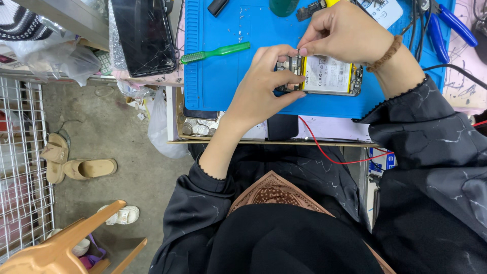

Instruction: The person disconnects and reconnects internal ribbon cables and components within a mobile phone using their hands and a small prying tool. They manipulate a battery and the device's logic board on a repair mat.

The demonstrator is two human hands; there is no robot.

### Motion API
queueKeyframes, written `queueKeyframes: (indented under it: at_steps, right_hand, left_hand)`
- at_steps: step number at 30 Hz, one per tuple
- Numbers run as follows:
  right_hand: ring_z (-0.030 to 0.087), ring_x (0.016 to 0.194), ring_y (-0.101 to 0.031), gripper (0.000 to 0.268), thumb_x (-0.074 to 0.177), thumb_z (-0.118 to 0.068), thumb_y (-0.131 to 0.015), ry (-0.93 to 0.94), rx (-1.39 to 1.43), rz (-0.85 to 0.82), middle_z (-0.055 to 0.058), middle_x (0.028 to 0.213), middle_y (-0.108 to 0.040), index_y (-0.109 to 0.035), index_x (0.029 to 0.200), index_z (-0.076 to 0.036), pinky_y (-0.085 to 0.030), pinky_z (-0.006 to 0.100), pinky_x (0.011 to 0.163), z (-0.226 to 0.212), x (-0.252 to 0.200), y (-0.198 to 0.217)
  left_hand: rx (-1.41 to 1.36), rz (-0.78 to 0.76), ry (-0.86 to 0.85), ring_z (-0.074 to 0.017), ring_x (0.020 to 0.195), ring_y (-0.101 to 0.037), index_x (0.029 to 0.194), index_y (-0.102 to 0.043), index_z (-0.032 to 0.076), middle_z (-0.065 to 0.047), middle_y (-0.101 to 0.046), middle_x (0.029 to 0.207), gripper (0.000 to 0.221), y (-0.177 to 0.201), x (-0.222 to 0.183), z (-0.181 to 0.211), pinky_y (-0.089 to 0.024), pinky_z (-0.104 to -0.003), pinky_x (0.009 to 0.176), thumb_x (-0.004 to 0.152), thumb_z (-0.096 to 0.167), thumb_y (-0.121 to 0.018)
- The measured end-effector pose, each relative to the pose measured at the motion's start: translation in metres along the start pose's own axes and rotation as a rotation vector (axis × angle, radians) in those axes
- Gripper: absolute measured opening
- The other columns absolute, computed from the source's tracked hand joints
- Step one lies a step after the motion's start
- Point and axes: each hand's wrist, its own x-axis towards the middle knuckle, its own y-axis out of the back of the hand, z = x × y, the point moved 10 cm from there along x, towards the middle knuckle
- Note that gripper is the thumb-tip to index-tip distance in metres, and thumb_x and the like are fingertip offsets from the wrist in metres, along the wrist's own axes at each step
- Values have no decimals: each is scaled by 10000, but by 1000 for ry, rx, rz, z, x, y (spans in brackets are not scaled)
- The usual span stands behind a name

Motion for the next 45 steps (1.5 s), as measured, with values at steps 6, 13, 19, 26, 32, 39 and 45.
queueKeyframes:
  at_steps: [6,13,19,26,32,39,45]
  right_hand:
    - [107,733,-656,142,899,-145,-826,52,-3,9,35,854,-693,-788,982,-36,-521,256,651,-4,-2,0]
    - [93,729,-674,143,897,-142,-823,-15,17,-5,48,841,-720,-781,974,-30,-534,251,643,3,0,-2]
    - [100,710,-681,167,887,-153,-837,-43,3,-10,62,812,-734,-762,942,-15,-530,255,627,0,3,-2]
    - [105,690,-661,161,867,-134,-842,-37,-59,0,72,771,-719,-746,874,-5,-504,272,611,3,8,-6]
    - [74,720,-648,102,890,-139,-798,-46,114,-29,20,805,-719,-765,903,-43,-500,243,638,3,5,-4]
    - [72,709,-650,145,865,-128,-799,-38,104,12,13,784,-703,-726,912,-12,-513,249,623,0,2,-9]
    - [99,846,-642,245,930,-151,-786,159,135,64,60,934,-698,-710,1121,-16,-530,265,755,-19,-17,8]
  left_hand:
    - [13,-11,19,-245,1241,-514,994,-774,116,-13,-556,1372,216,-2,0,0,-536,-345,984,829,182,-897]
    - [17,0,-3,-244,1246,-510,1005,-770,108,-11,-552,1385,238,-1,0,0,-538,-350,1004,822,173,-906]
    - [10,-2,6,-258,1253,-505,1002,-775,107,-21,-547,1389,236,-1,0,0,-539,-347,984,814,167,-904]
    - [-6,-21,46,-258,1251,-515,1022,-785,105,-24,-550,1395,246,-4,1,-3,-552,-343,985,816,169,-903]
    - [10,-16,27,-286,1252,-507,1014,-781,91,-52,-552,1395,267,-2,1,0,-530,-373,1002,789,164,-905]
    - [12,-13,12,-286,1244,-508,994,-779,90,-58,-564,1380,261,-1,1,4,-509,-390,1020,779,150,-913]
    - [-24,-27,51,-290,1277,-506,1038,-769,94,-65,-546,1376,253,-2,3,3,-522,-356,1009,818,158,-878]
